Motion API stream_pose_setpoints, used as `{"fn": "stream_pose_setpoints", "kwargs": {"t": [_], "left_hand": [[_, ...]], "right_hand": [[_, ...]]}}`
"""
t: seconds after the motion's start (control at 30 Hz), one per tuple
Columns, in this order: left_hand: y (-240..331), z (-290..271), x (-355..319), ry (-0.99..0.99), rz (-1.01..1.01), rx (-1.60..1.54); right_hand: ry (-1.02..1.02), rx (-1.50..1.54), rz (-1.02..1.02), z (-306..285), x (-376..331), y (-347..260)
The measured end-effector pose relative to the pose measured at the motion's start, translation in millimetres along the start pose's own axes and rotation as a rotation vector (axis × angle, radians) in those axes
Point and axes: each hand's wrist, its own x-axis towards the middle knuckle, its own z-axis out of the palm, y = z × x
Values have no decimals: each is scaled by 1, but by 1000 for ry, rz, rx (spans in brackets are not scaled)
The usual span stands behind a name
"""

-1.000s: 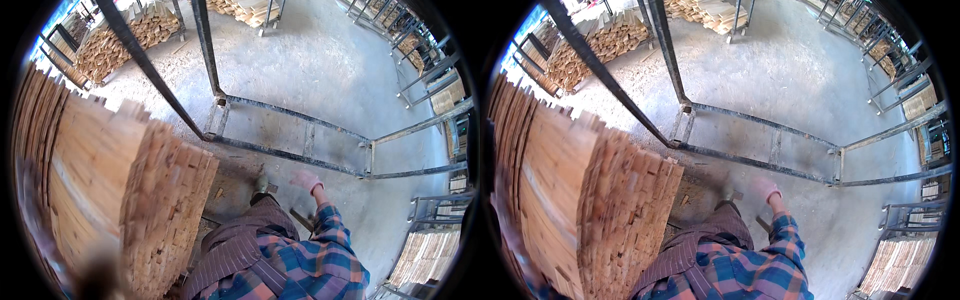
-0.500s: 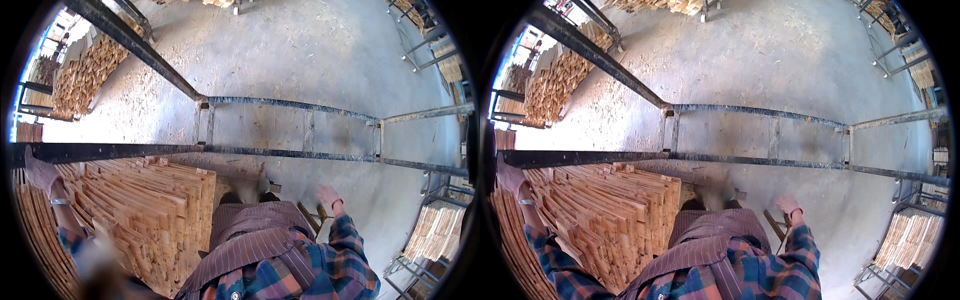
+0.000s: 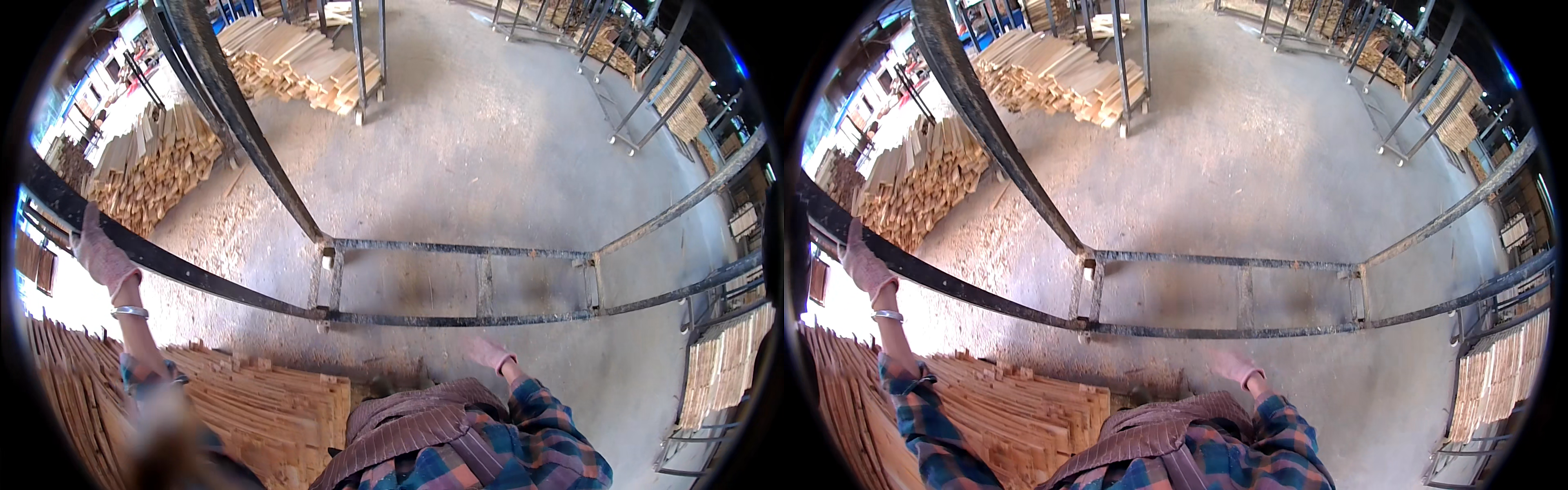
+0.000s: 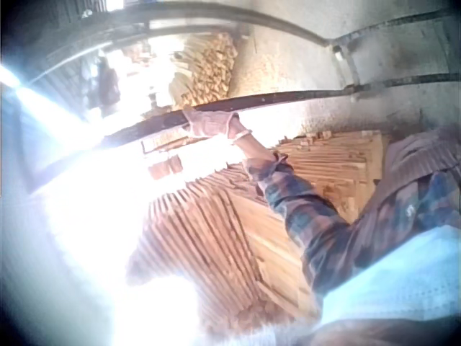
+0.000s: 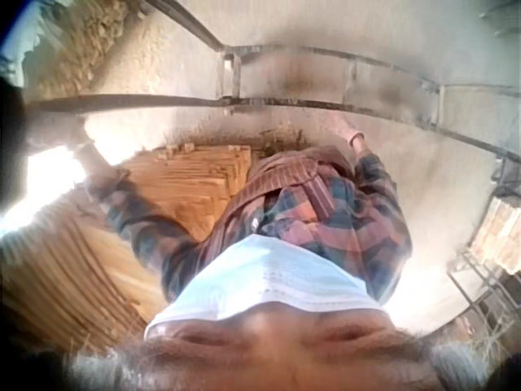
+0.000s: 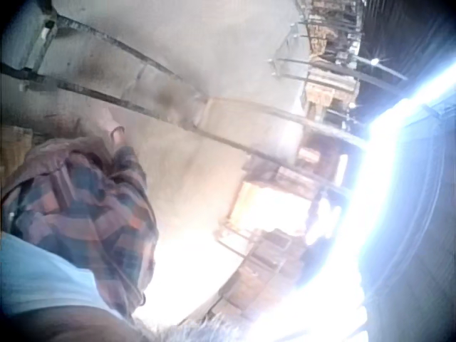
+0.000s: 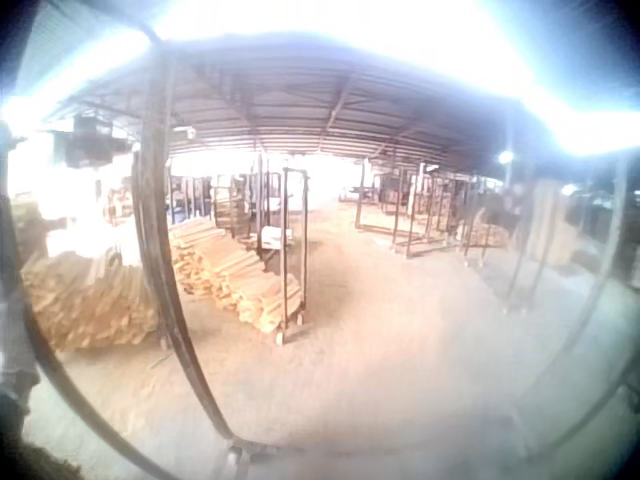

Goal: The person stacks wooden planks onto a metal rack in a lumber yard. They pick up planks from a pile, arrange them on the rack, and use a hand truck to move the rack to a new location. The person then continues to stack more planks onto the rack.

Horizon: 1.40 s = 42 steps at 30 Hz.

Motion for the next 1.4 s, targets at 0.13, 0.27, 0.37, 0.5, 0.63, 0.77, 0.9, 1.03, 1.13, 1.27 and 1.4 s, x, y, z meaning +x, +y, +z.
{"fn": "stream_pose_setpoints", "kwargs": {"t": [0.13, 0.27, 0.37, 0.5, 0.63, 0.77, 0.9, 1.03, 1.13, 1.27, 1.4], "left_hand": [[-2, 35, -2, 5, -5, 92], [26, 63, 15, 51, 49, 231], [-34, 106, 13, -97, 82, 180], [-19, 138, 28, -94, 79, 242], [-69, 215, 18, 30, 72, 269], [-45, 255, 23, 5, 118, 227], [-96, 312, 19, -232, 57, -129], [-129, 385, 17, -306, 47, -395], [-135, 431, 15, -338, 75, -367], [-151, 529, -1, -339, 151, -399], [-146, 643, -26, -329, 339, -121]], "right_hand": [[-146, 356, 236, -11, -4, 20], [-14, 483, 225, -98, 25, 6], [133, 604, 280, -126, 40, 23], [94, 750, 191, -161, 108, 34], [167, 838, 170, -145, 160, 109], [178, 709, 124, -190, 220, 134], [112, 688, 162, -226, 243, 169], [127, 810, 147, -223, 283, 192], [31, 784, 234, -251, 303, 183], [67, 715, 325, -234, 317, 195], [281, 881, 314, -232, 324, 218]]}}
